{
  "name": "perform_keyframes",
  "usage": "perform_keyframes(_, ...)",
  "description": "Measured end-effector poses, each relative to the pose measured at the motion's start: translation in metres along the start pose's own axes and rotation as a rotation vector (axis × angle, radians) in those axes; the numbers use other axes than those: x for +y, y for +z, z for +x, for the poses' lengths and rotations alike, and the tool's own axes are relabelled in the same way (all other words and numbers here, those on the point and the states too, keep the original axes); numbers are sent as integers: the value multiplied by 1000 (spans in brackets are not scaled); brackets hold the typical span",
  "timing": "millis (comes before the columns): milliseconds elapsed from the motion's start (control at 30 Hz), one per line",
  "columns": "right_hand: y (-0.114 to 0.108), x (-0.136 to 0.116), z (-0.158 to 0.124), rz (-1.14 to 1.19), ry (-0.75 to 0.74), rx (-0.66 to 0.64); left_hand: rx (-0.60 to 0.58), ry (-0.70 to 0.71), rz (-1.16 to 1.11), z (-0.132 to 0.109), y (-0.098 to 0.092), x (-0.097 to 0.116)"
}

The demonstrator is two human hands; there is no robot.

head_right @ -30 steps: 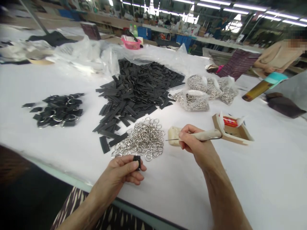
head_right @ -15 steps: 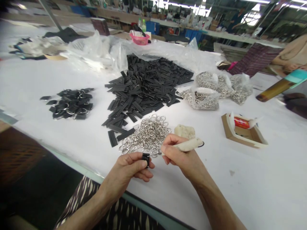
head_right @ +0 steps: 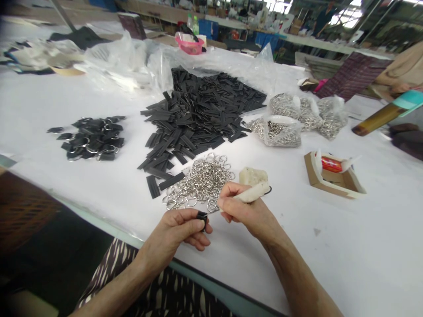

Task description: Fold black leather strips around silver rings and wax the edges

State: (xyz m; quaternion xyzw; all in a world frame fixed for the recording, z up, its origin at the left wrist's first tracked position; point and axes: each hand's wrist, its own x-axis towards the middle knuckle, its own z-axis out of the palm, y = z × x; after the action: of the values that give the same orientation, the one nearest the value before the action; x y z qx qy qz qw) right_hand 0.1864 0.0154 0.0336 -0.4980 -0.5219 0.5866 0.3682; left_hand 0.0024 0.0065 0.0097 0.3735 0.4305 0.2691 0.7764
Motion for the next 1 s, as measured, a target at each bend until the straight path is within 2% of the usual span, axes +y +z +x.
perform_keyframes(167,-6,3,7,123,127,-130,-52,-89,69,-1,0,-3)
perform_keyframes(267,-6,7,10,179,139,-154,-62,-125,53,-1,1,-5)
perform_keyframes(467,-5,4,8,174,104,-73,-40,-119,12,0,0,-8)
perform_keyframes(600,-22,-5,4,294,44,65,-14,-122,-1,-1,-3,-12)
perform_keyframes(700,-32,-8,2,284,24,141,1,-117,-16,-3,-5,-14)
perform_keyframes(1000,-20,-6,2,188,-31,128,57,-86,-100,-2,-6,-16)
